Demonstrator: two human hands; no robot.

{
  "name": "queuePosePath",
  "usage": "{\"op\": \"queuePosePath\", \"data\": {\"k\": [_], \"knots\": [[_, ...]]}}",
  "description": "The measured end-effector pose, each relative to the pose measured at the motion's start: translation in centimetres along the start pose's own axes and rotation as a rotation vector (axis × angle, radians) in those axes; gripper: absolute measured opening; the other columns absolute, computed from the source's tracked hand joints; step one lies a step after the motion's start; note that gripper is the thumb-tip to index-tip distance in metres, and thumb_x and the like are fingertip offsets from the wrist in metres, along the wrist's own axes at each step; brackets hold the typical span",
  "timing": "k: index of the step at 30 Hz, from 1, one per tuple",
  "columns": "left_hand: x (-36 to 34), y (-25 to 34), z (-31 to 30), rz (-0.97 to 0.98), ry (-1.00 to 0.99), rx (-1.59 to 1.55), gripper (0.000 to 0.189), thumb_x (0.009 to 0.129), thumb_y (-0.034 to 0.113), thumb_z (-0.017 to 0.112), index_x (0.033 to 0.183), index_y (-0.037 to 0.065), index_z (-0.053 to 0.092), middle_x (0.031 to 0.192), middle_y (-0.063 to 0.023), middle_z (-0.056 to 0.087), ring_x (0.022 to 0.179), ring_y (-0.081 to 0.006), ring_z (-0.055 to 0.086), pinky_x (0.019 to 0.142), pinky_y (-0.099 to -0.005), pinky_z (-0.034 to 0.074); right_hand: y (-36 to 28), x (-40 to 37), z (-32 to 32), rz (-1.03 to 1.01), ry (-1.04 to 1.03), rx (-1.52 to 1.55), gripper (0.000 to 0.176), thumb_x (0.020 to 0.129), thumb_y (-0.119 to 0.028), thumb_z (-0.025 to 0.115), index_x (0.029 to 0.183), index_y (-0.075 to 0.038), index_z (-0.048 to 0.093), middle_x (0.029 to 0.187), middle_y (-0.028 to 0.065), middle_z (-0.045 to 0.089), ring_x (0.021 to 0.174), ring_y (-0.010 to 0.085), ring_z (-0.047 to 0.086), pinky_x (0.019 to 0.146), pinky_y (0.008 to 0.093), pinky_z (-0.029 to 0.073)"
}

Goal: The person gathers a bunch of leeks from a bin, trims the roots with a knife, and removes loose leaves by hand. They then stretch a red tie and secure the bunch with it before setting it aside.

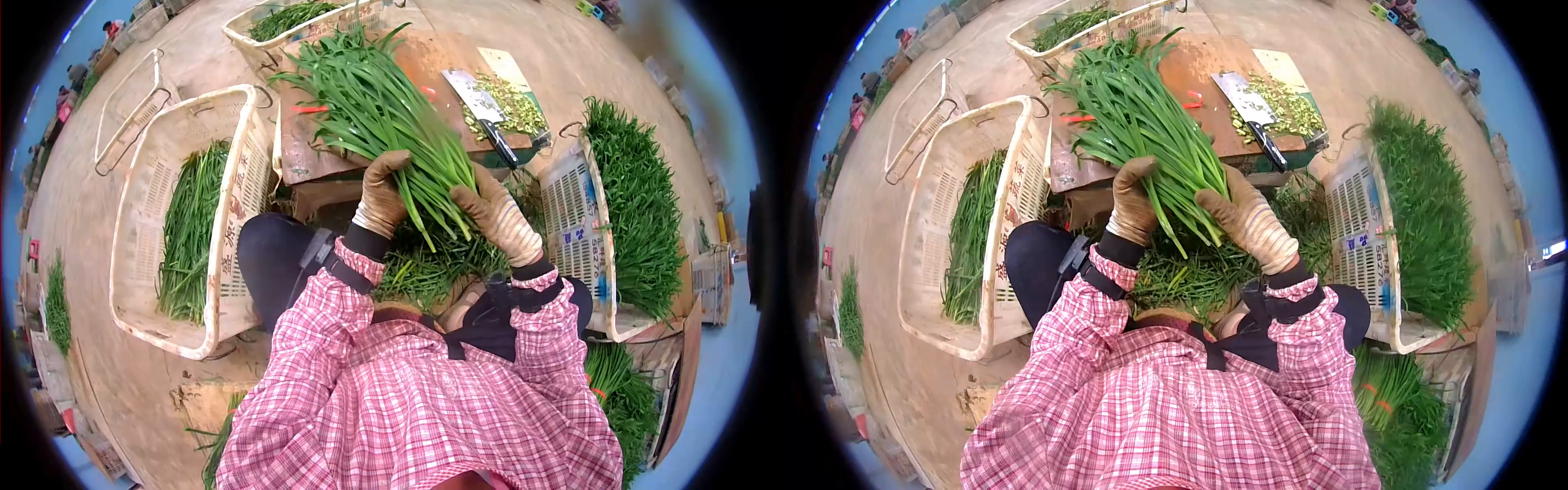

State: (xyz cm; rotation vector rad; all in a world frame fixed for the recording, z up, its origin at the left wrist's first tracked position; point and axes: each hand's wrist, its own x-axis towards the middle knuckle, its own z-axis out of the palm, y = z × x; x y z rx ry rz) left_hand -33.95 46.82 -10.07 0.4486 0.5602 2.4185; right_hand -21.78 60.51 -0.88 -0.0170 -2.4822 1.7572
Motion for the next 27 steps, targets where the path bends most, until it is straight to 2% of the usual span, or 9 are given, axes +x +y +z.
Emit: {"op": "queuePosePath", "data": {"k": [4, 6, 8, 10, 12, 18, 22, 24, 27], "knots": [[-0.4, 1.9, 4.0, -0.05, -0.125, -0.233, 0.076, 0.076, 0.024, 0.062, 0.141, -0.003, 0.033, 0.14, -0.0239, 0.044, 0.128, -0.0371, 0.046, 0.11, -0.0496, 0.036, -1.0, -0.1, 0.3, 0.026, -0.011, 0.059, 0.07, 0.088, -0.049, 0.064, 0.132, 0.002, 0.044, 0.12, 0.016, 0.059, 0.109, 0.0217, 0.054, 0.095, 0.0347, 0.043], [-0.4, 1.7, 4.5, -0.07, -0.052, -0.209, 0.068, 0.08, 0.015, 0.061, 0.14, -0.002, 0.035, 0.139, -0.0214, 0.046, 0.124, -0.0352, 0.05, 0.106, -0.0489, 0.041, -1.5, -0.2, 1.1, -0.093, 0.058, -0.411, 0.069, 0.087, -0.043, 0.068, 0.132, 0.003, 0.044, 0.119, 0.0171, 0.06, 0.109, 0.022, 0.056, 0.094, 0.0351, 0.044], [-0.3, 1.7, 3.2, -0.128, -0.081, -0.204, 0.062, 0.082, 0.008, 0.061, 0.139, -0.001, 0.037, 0.138, -0.0182, 0.048, 0.121, -0.0327, 0.054, 0.103, -0.048, 0.045, -1.5, -0.7, 1.1, -0.11, 0.068, -0.482, 0.066, 0.084, -0.037, 0.071, 0.13, 0.003, 0.046, 0.118, 0.0178, 0.062, 0.106, 0.0214, 0.058, 0.09, 0.0346, 0.046], [-0.4, 1.8, 3.3, -0.106, -0.073, -0.149, 0.064, 0.081, 0.009, 0.061, 0.139, 0.0, 0.037, 0.138, -0.0171, 0.048, 0.12, -0.0317, 0.055, 0.101, -0.0482, 0.047, -1.0, -0.8, 0.3, 0.093, -0.038, -0.01, 0.059, 0.086, -0.034, 0.071, 0.127, 0.003, 0.051, 0.112, 0.0146, 0.064, 0.101, 0.0177, 0.059, 0.086, 0.0313, 0.048], [-0.6, 1.7, 4.1, -0.071, -0.064, -0.12, 0.068, 0.078, 0.011, 0.061, 0.14, 0.001, 0.037, 0.139, -0.0165, 0.047, 0.122, -0.0322, 0.053, 0.104, -0.0484, 0.044, -2.3, -1.3, -0.3, 0.22, -0.028, 0.11, 0.042, 0.091, -0.027, 0.065, 0.119, 0.005, 0.06, 0.101, 0.0044, 0.065, 0.089, 0.0097, 0.058, 0.081, 0.0257, 0.048], [-0.7, 1.7, 4.7, -0.034, -0.126, -0.273, 0.079, 0.072, 0.018, 0.061, 0.144, 0.003, 0.032, 0.145, -0.0175, 0.041, 0.128, -0.0326, 0.047, 0.112, -0.0519, 0.034, -3.1, -2.0, -0.7, 0.246, -0.028, 0.256, 0.036, 0.093, -0.02, 0.06, 0.119, 0.005, 0.059, 0.1, 0.003, 0.065, 0.088, 0.0085, 0.058, 0.08, 0.025, 0.048], [-0.4, 1.5, 4.0, -0.016, -0.114, -0.27, 0.075, 0.072, 0.018, 0.058, 0.141, -0.002, 0.036, 0.143, -0.0184, 0.043, 0.129, -0.0354, 0.045, 0.107, -0.051, 0.04, -2.4, -2.0, -0.1, 0.107, 0.205, 0.042, 0.033, 0.089, -0.013, 0.062, 0.117, 0.003, 0.059, 0.102, 0.0105, 0.066, 0.089, 0.0163, 0.061, 0.078, 0.0289, 0.049], [-0.5, 1.7, 4.0, 0.0, -0.102, -0.236, 0.074, 0.072, 0.017, 0.058, 0.14, -0.003, 0.036, 0.143, -0.0183, 0.043, 0.13, -0.0335, 0.045, 0.108, -0.0496, 0.04, -3.4, -2.7, -0.4, -0.265, 0.374, -0.484, 0.033, 0.081, -0.008, 0.066, 0.113, 0.001, 0.061, 0.096, 0.0147, 0.063, 0.085, 0.0258, 0.061, 0.077, 0.0353, 0.049], [-0.1, 1.6, 3.6, -0.024, -0.129, -0.284, 0.072, 0.073, 0.015, 0.058, 0.139, -0.002, 0.037, 0.142, -0.0176, 0.045, 0.128, -0.0327, 0.047, 0.11, -0.048, 0.038, -4.3, -2.8, -0.5, -0.323, 0.248, -0.614, 0.033, 0.075, -0.01, 0.068, 0.108, -0.006, 0.064, 0.093, 0.0163, 0.06, 0.089, 0.0338, 0.058, 0.081, 0.0435, 0.046]]}}
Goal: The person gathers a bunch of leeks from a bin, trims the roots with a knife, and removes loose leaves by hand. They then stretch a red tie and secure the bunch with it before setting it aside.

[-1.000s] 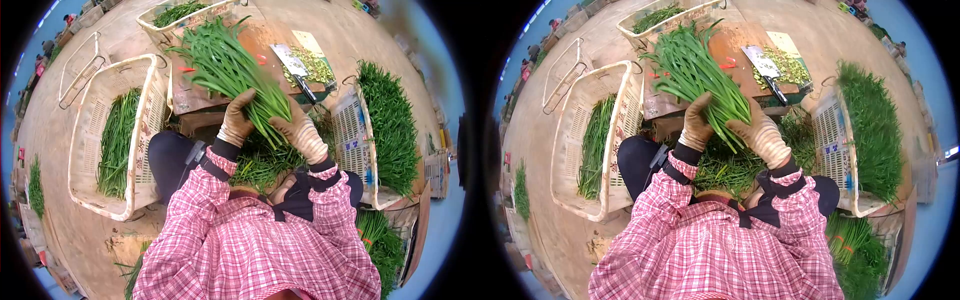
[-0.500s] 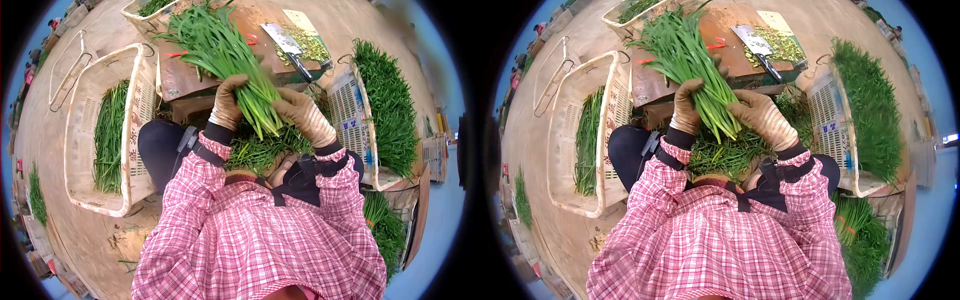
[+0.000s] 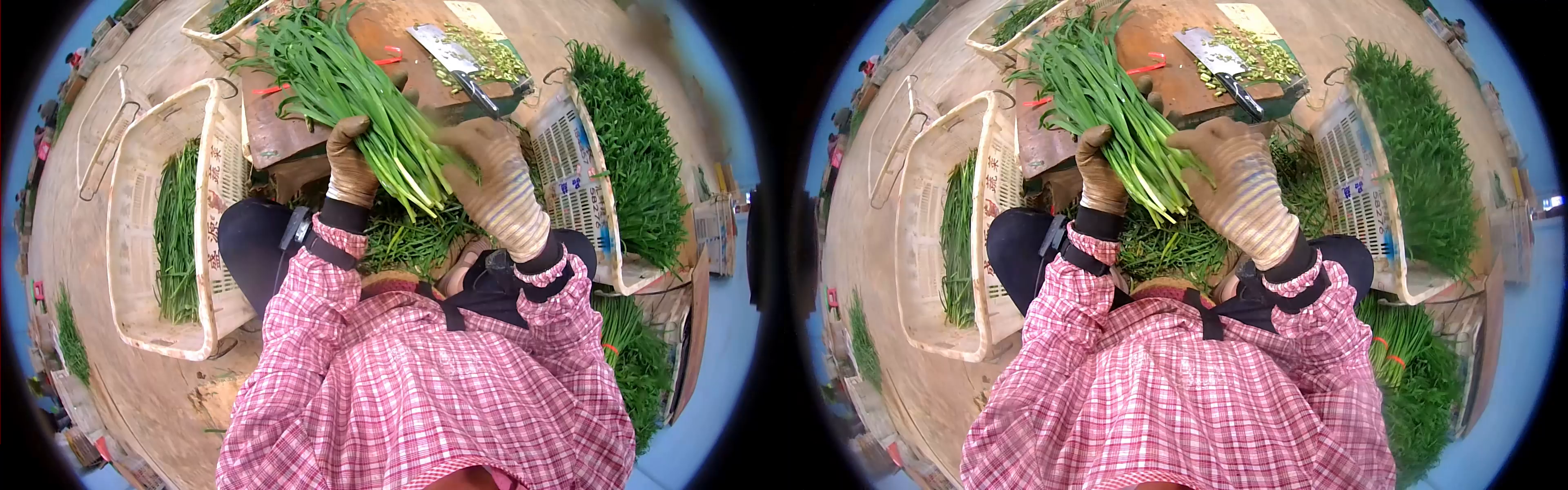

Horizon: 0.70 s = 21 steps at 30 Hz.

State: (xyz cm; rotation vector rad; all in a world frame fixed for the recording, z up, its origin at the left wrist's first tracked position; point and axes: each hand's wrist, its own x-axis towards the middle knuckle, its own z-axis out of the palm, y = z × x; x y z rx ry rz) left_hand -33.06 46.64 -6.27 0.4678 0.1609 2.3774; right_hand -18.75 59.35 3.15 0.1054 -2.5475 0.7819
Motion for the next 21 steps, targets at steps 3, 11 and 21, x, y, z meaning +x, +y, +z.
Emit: {"op": "queuePosePath", "data": {"k": [3, 11, 21], "knots": [[-0.2, -0.2, 0.3, 0.019, 0.051, 0.063, 0.07, 0.074, 0.014, 0.059, 0.139, -0.002, 0.039, 0.14, -0.0177, 0.047, 0.127, -0.0327, 0.048, 0.109, -0.0478, 0.039, -0.3, 0.2, 0.0, 0.046, -0.111, -0.088, 0.031, 0.074, -0.013, 0.07, 0.104, -0.01, 0.067, 0.096, 0.016, 0.061, 0.095, 0.0352, 0.058, 0.085, 0.0455, 0.044], [-0.2, -0.1, 0.6, 0.028, 0.043, -0.03, 0.057, 0.076, 0.004, 0.063, 0.129, -0.002, 0.045, 0.112, -0.0131, 0.059, 0.111, -0.0251, 0.057, 0.115, -0.0475, 0.032, 1.9, -0.4, -1.0, 0.374, 0.046, 0.564, 0.039, 0.092, -0.021, 0.062, 0.122, 0.002, 0.054, 0.097, 0.0104, 0.065, 0.082, 0.0155, 0.061, 0.077, 0.0289, 0.049], [-0.1, -0.7, 1.2, 0.03, 0.101, 0.073, 0.059, 0.076, 0.003, 0.061, 0.133, -0.002, 0.045, 0.123, -0.0155, 0.058, 0.119, -0.0297, 0.055, 0.109, -0.048, 0.038, 0.2, 0.1, 1.3, -0.138, -0.013, -0.406, 0.014, 0.077, -0.021, 0.068, 0.087, -0.011, 0.065, 0.084, 0.0083, 0.063, 0.082, 0.0298, 0.06, 0.074, 0.0445, 0.043]]}}
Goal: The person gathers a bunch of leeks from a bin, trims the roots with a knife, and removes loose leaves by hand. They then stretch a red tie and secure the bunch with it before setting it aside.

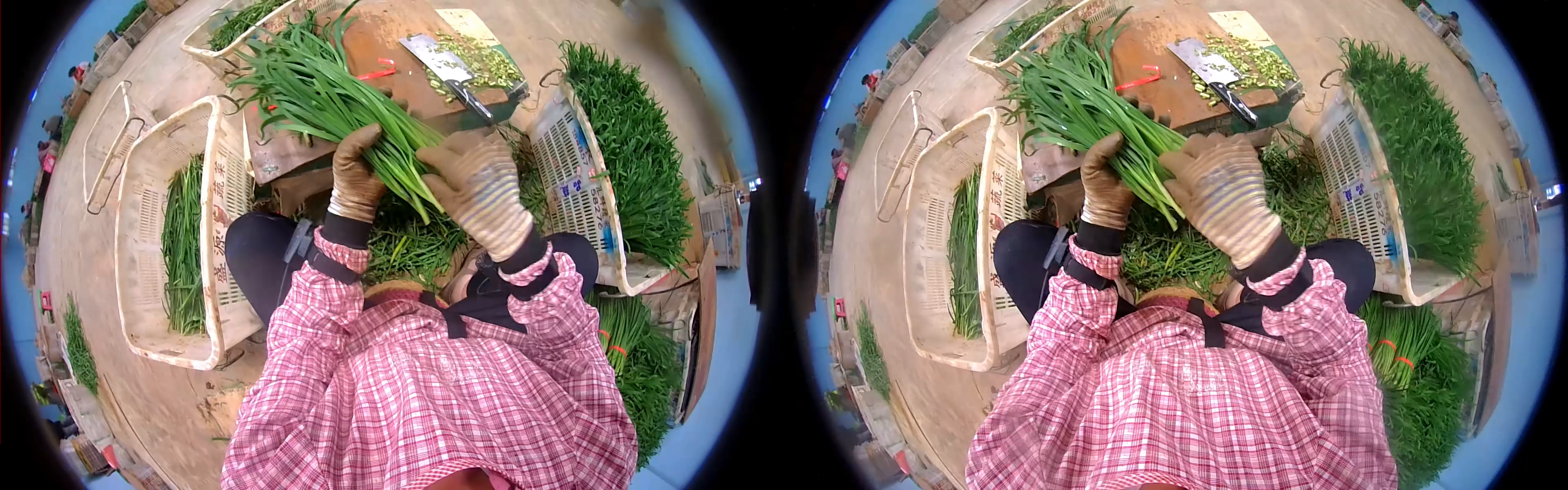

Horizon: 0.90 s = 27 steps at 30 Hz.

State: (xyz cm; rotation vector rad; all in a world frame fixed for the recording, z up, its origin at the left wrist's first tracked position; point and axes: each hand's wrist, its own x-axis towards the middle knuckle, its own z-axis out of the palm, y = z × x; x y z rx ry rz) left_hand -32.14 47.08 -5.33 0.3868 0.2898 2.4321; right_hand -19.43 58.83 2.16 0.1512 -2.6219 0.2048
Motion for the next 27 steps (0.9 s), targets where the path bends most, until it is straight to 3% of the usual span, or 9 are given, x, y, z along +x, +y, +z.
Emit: {"op": "queuePosePath", "data": {"k": [8, 13, 16, 18, 20, 21, 23, 25, 27], "knots": [[0.0, 0.3, -1.1, -0.018, 0.086, -0.073, 0.054, 0.078, 0.006, 0.059, 0.131, 0.001, 0.048, 0.118, -0.0142, 0.062, 0.115, -0.0321, 0.057, 0.111, -0.051, 0.035, -0.6, -0.4, 1.8, 0.376, 0.153, 0.478, 0.011, 0.082, -0.008, 0.066, 0.092, -0.005, 0.063, 0.085, 0.0171, 0.064, 0.078, 0.0361, 0.063, 0.067, 0.04, 0.05], [0.4, 0.5, -3.2, 0.024, 0.151, 0.021, 0.045, 0.083, 0.005, 0.063, 0.126, 0.003, 0.052, 0.111, -0.013, 0.063, 0.108, -0.0331, 0.06, 0.099, -0.0493, 0.047, -0.1, -0.9, 2.2, 0.381, 0.297, 0.521, 0.009, 0.086, -0.004, 0.061, 0.094, -0.002, 0.061, 0.08, 0.0166, 0.062, 0.072, 0.0309, 0.061, 0.067, 0.0383, 0.05], [0.7, 1.9, -2.5, 0.165, 0.168, 0.126, 0.041, 0.084, 0.006, 0.063, 0.124, 0.002, 0.053, 0.11, -0.0129, 0.064, 0.106, -0.0323, 0.061, 0.097, -0.0488, 0.049, 4.2, -3.3, 2.0, 0.619, 0.197, 0.524, 0.015, 0.086, -0.005, 0.061, 0.101, -0.002, 0.06, 0.083, 0.0153, 0.065, 0.076, 0.0292, 0.063, 0.07, 0.0356, 0.051], [1.1, 3.1, -3.0, 0.163, 0.065, -0.021, 0.035, 0.086, 0.005, 0.06, 0.121, 0.001, 0.054, 0.11, -0.0133, 0.064, 0.109, -0.0329, 0.059, 0.102, -0.0512, 0.045, 8.9, -5.0, 0.1, 0.701, -0.001, 0.353, 0.024, 0.086, -0.009, 0.063, 0.108, -0.001, 0.06, 0.091, 0.0174, 0.066, 0.084, 0.0306, 0.063, 0.076, 0.0383, 0.051], [1.0, 3.4, -2.1, 0.147, -0.055, -0.136, 0.035, 0.088, 0.005, 0.058, 0.122, 0.002, 0.054, 0.111, -0.0135, 0.063, 0.113, -0.0337, 0.056, 0.106, -0.0521, 0.04, 11.3, -6.7, -0.4, 0.605, -0.186, -0.434, 0.033, 0.085, -0.015, 0.065, 0.114, 0.0, 0.059, 0.103, 0.0215, 0.064, 0.096, 0.0334, 0.062, 0.083, 0.0419, 0.049], [0.9, 3.4, -1.9, 0.143, -0.031, -0.125, 0.038, 0.088, 0.006, 0.058, 0.125, 0.002, 0.053, 0.113, -0.0134, 0.063, 0.116, -0.0345, 0.054, 0.109, -0.0525, 0.036, 11.6, -6.1, -0.9, 0.648, -0.157, -0.304, 0.041, 0.089, -0.023, 0.063, 0.121, 0.001, 0.057, 0.117, 0.0239, 0.059, 0.109, 0.0316, 0.059, 0.091, 0.0423, 0.047], [0.8, 2.7, -1.4, 0.142, -0.007, -0.114, 0.041, 0.088, 0.005, 0.058, 0.129, 0.002, 0.051, 0.119, -0.0153, 0.062, 0.118, -0.0357, 0.053, 0.109, -0.0522, 0.037, 10.1, -4.6, 0.2, 0.645, 0.202, 0.634, 0.057, 0.091, -0.04, 0.062, 0.126, 0.004, 0.053, 0.125, 0.0191, 0.059, 0.116, 0.0306, 0.056, 0.094, 0.0366, 0.047], [0.8, 1.7, -0.3, 0.114, -0.006, -0.116, 0.042, 0.088, 0.005, 0.058, 0.129, 0.002, 0.051, 0.121, -0.0161, 0.062, 0.118, -0.0357, 0.054, 0.108, -0.0518, 0.038, 8.0, -3.2, 4.3, 0.621, 0.466, 1.319, 0.056, 0.097, -0.04, 0.054, 0.134, 0.001, 0.049, 0.128, 0.0148, 0.059, 0.106, 0.0248, 0.06, 0.086, 0.0335, 0.048], [0.8, 1.1, 0.5, 0.158, 0.008, 0.032, 0.042, 0.087, 0.005, 0.058, 0.129, 0.003, 0.051, 0.122, -0.0168, 0.062, 0.116, -0.0348, 0.056, 0.107, -0.0511, 0.04, 6.4, -2.0, 7.2, 0.564, 0.177, 0.891, 0.079, 0.089, -0.07, 0.042, 0.13, -0.004, 0.052, 0.118, 0.009, 0.059, 0.104, 0.0192, 0.057, 0.088, 0.0335, 0.048]]}}
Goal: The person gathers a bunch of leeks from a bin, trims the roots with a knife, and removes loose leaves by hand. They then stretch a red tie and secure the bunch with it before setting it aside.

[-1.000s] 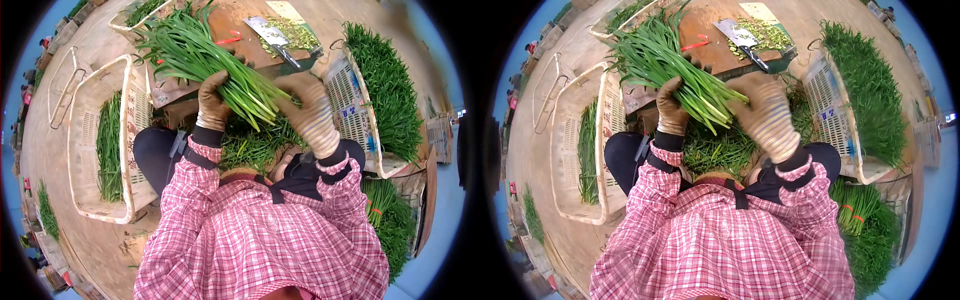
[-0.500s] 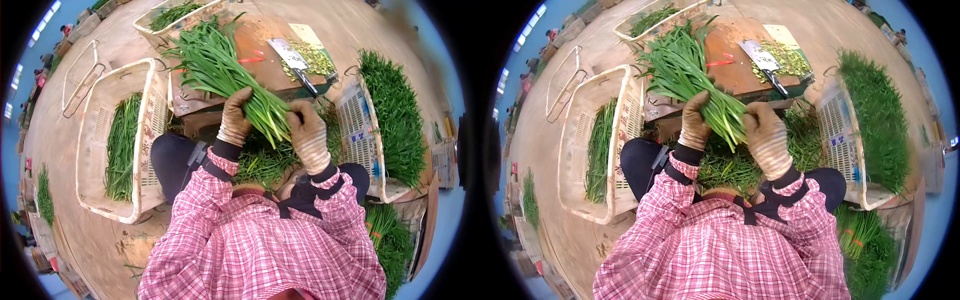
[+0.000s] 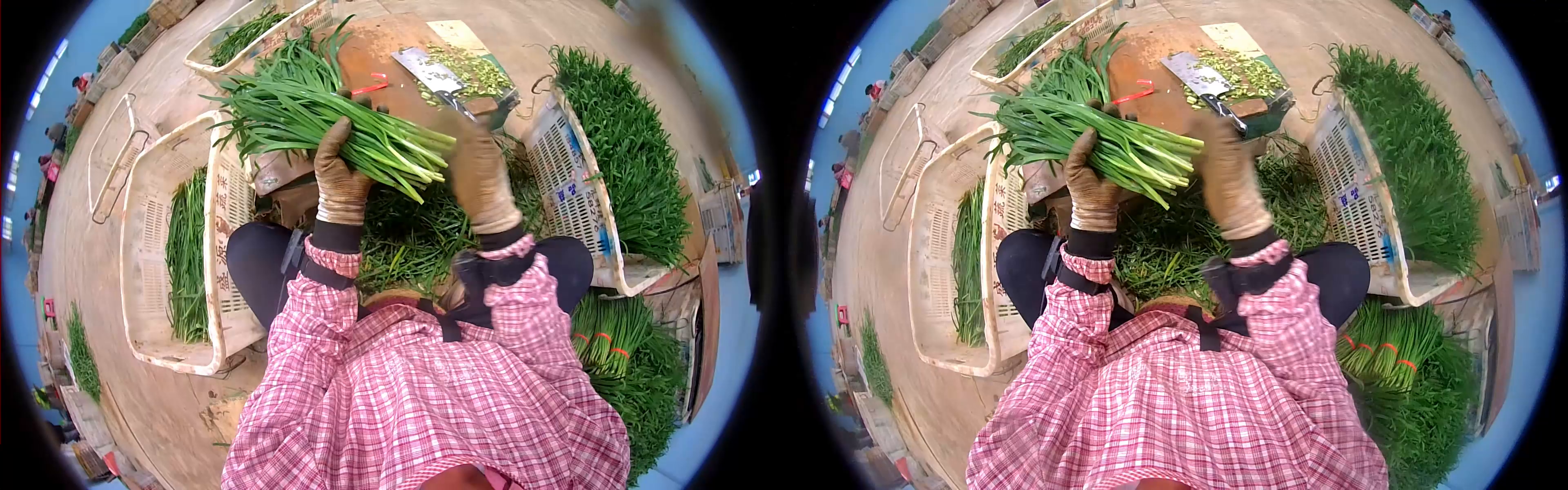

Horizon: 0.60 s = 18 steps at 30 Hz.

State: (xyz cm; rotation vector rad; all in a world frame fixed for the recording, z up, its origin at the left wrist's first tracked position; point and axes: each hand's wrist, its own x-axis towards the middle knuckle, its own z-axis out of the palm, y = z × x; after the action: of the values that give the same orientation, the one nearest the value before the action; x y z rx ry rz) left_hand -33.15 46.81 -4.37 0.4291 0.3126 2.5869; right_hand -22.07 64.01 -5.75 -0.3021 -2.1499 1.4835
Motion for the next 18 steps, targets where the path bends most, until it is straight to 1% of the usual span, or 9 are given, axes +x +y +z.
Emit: {"op": "queuePosePath", "data": {"k": [1, 6, 7, 9, 11, 13, 14, 15, 18], "knots": [[0.2, -0.1, 0.0, 0.002, -0.005, 0.003, 0.042, 0.087, 0.005, 0.058, 0.129, 0.003, 0.051, 0.122, -0.0168, 0.062, 0.116, -0.0348, 0.056, 0.107, -0.0511, 0.04, -5.5, -0.8, 2.3, 0.345, -0.022, 0.804, 0.078, 0.089, -0.07, 0.042, 0.13, -0.005, 0.052, 0.116, 0.0089, 0.059, 0.104, 0.0187, 0.057, 0.088, 0.0341, 0.047], [-0.3, 0.3, -0.2, -0.047, 0.107, -0.002, 0.04, 0.087, 0.006, 0.061, 0.126, 0.003, 0.052, 0.113, -0.0141, 0.064, 0.105, -0.0316, 0.063, 0.091, -0.0479, 0.053, -3.0, -0.7, 0.2, 0.065, -0.251, 0.604, 0.058, 0.101, -0.044, 0.038, 0.146, -0.008, 0.035, 0.124, 0.0068, 0.056, 0.108, 0.0184, 0.056, 0.092, 0.0324, 0.046], [-0.4, 0.1, -0.2, -0.051, 0.163, -0.007, 0.04, 0.087, 0.006, 0.061, 0.126, 0.003, 0.052, 0.112, -0.0144, 0.063, 0.104, -0.0324, 0.063, 0.091, -0.0478, 0.054, -2.7, -0.3, 0.3, 0.319, -0.324, 0.606, 0.062, 0.1, -0.05, 0.039, 0.146, -0.008, 0.036, 0.123, 0.0072, 0.058, 0.11, 0.0173, 0.055, 0.092, 0.0296, 0.045], [-0.3, 0.2, -0.4, -0.076, 0.1, 0.013, 0.041, 0.086, 0.006, 0.062, 0.125, 0.002, 0.052, 0.111, -0.0152, 0.063, 0.102, -0.0326, 0.063, 0.09, -0.0467, 0.054, -0.7, -1.7, 0.4, 0.068, -0.215, 0.305, 0.064, 0.096, -0.056, 0.046, 0.131, -0.003, 0.054, 0.102, 0.0032, 0.063, 0.088, 0.012, 0.057, 0.072, 0.0262, 0.048], [-0.3, 0.4, -0.5, -0.049, 0.06, 0.047, 0.042, 0.085, 0.004, 0.063, 0.125, 0.001, 0.052, 0.108, -0.0148, 0.063, 0.097, -0.0303, 0.065, 0.086, -0.0449, 0.056, -1.2, -2.5, -1.1, 0.278, -0.139, -0.013, 0.035, 0.096, -0.032, 0.055, 0.104, 0.0, 0.066, 0.083, 0.0027, 0.061, 0.073, 0.0126, 0.054, 0.065, 0.0276, 0.046], [-0.8, 1.1, 0.3, -0.054, 0.1, 0.132, 0.041, 0.085, 0.005, 0.064, 0.124, 0.001, 0.053, 0.105, -0.0143, 0.064, 0.095, -0.0286, 0.066, 0.084, -0.0432, 0.057, 0.5, -2.4, -3.6, -0.228, -0.125, -0.321, 0.022, 0.089, -0.02, 0.06, 0.099, 0.0, 0.065, 0.072, 0.0087, 0.061, 0.065, 0.0232, 0.057, 0.064, 0.0345, 0.047], [-1.0, 1.3, 0.2, -0.106, 0.13, 0.175, 0.046, 0.084, 0.006, 0.063, 0.128, 0.005, 0.051, 0.108, -0.012, 0.065, 0.1, -0.031, 0.065, 0.088, -0.0464, 0.055, 1.9, -2.1, -6.4, -0.063, -0.208, -0.648, 0.027, 0.085, -0.02, 0.065, 0.103, 0.0, 0.063, 0.079, 0.0127, 0.062, 0.071, 0.0295, 0.058, 0.069, 0.0388, 0.048], [-1.3, 1.3, 0.8, -0.102, 0.118, 0.135, 0.039, 0.084, 0.005, 0.064, 0.122, 0.0, 0.055, 0.103, -0.0129, 0.066, 0.093, -0.0249, 0.067, 0.084, -0.0389, 0.057, 2.7, -1.7, -8.1, 0.111, -0.28, -0.975, 0.034, 0.081, -0.02, 0.069, 0.107, 0.0, 0.061, 0.087, 0.0167, 0.064, 0.077, 0.0358, 0.06, 0.073, 0.043, 0.048], [-1.5, -0.1, 1.0, -0.121, 0.008, 0.253, 0.048, 0.083, 0.007, 0.065, 0.128, 0.001, 0.05, 0.108, -0.0114, 0.065, 0.098, -0.0238, 0.065, 0.089, -0.0404, 0.054, -6.9, -0.9, -5.9, -0.197, -0.167, -0.646, 0.079, 0.064, -0.026, 0.084, 0.128, -0.001, 0.045, 0.123, 0.0226, 0.054, 0.11, 0.0387, 0.054, 0.091, 0.0428, 0.045]]}}
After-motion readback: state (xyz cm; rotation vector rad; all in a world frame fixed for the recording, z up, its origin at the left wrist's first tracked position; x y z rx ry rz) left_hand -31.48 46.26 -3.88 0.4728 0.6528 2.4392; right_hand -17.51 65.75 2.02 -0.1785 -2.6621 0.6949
